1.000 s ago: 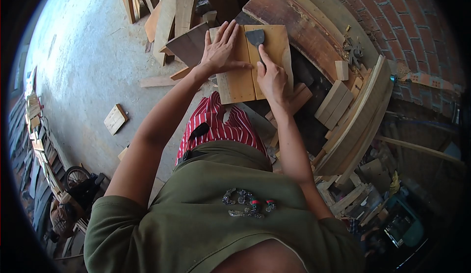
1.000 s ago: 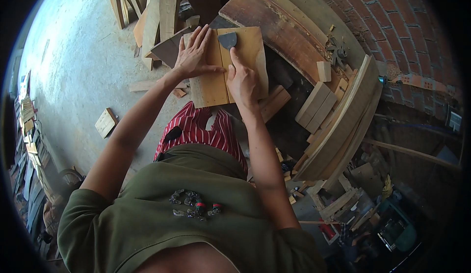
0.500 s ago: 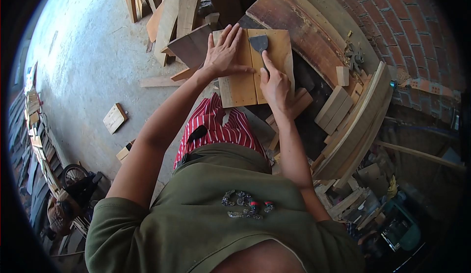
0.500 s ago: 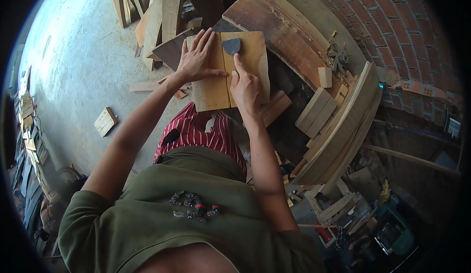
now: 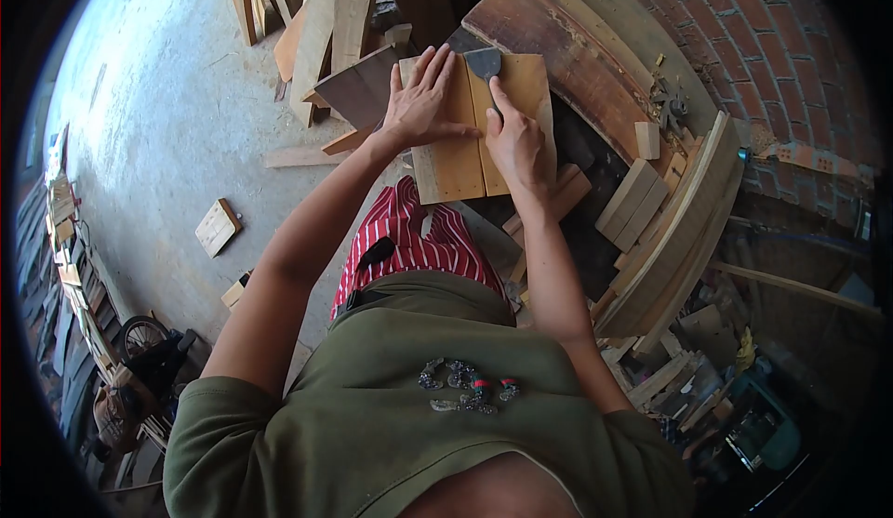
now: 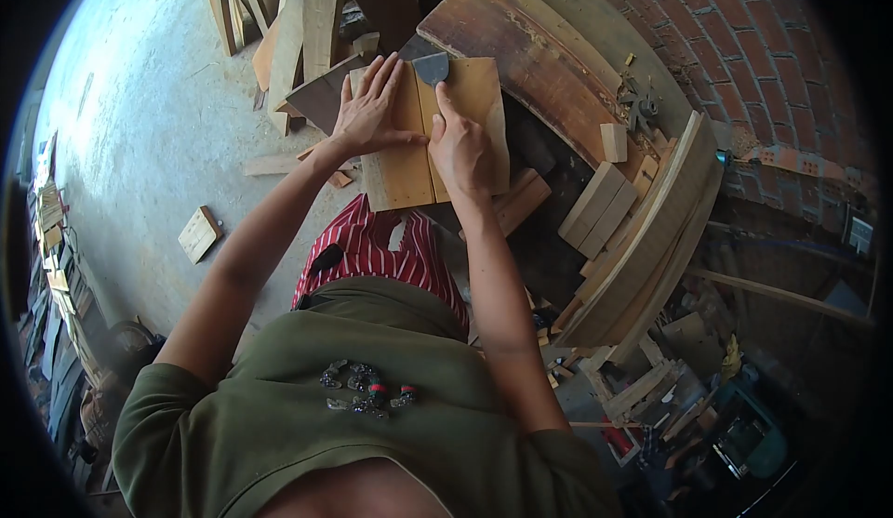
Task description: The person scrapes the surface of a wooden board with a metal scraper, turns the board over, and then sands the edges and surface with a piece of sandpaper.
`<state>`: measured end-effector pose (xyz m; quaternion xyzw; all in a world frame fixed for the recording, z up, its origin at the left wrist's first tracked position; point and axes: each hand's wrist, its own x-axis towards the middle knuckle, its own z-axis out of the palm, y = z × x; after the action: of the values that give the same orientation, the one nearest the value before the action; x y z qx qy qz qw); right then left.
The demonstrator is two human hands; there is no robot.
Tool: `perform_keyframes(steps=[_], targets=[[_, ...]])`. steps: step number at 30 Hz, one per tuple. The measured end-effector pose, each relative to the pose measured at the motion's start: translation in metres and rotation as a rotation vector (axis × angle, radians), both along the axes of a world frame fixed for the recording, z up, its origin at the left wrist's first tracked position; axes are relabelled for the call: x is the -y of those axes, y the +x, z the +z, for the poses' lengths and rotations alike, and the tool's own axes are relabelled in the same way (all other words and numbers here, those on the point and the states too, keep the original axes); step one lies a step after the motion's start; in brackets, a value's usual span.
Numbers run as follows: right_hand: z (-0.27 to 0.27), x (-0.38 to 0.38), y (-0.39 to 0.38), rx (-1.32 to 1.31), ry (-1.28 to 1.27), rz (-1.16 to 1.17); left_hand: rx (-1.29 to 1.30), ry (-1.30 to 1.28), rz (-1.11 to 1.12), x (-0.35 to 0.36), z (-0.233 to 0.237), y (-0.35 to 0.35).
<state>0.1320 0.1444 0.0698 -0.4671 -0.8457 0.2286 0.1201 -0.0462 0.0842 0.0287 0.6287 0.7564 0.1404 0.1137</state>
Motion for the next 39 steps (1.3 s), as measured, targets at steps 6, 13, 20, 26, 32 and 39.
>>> perform_keyframes(steps=[6, 13, 20, 26, 32, 39], targets=[[0.007, 0.005, 0.000, 0.020, -0.078, -0.006, 0.008, -0.012, 0.002, 0.002, 0.003, -0.001], [0.020, -0.011, -0.002, -0.083, -0.133, -0.093, -0.027, -0.004, 0.026, -0.012, 0.000, -0.006], [-0.006, 0.024, 0.066, -0.267, -0.139, -0.179, 0.116, -0.166, 0.088, -0.053, 0.015, -0.030], [0.004, 0.058, 0.094, -0.274, -0.084, -0.147, 0.305, -0.301, 0.041, -0.083, 0.012, -0.058], [0.012, 0.086, 0.110, -0.263, -0.146, -0.139, 0.526, -0.203, -0.018, -0.088, -0.020, -0.074], [0.017, 0.100, 0.120, -0.226, -0.109, -0.143, 0.054, -0.403, -0.064, -0.073, 0.019, -0.044]])
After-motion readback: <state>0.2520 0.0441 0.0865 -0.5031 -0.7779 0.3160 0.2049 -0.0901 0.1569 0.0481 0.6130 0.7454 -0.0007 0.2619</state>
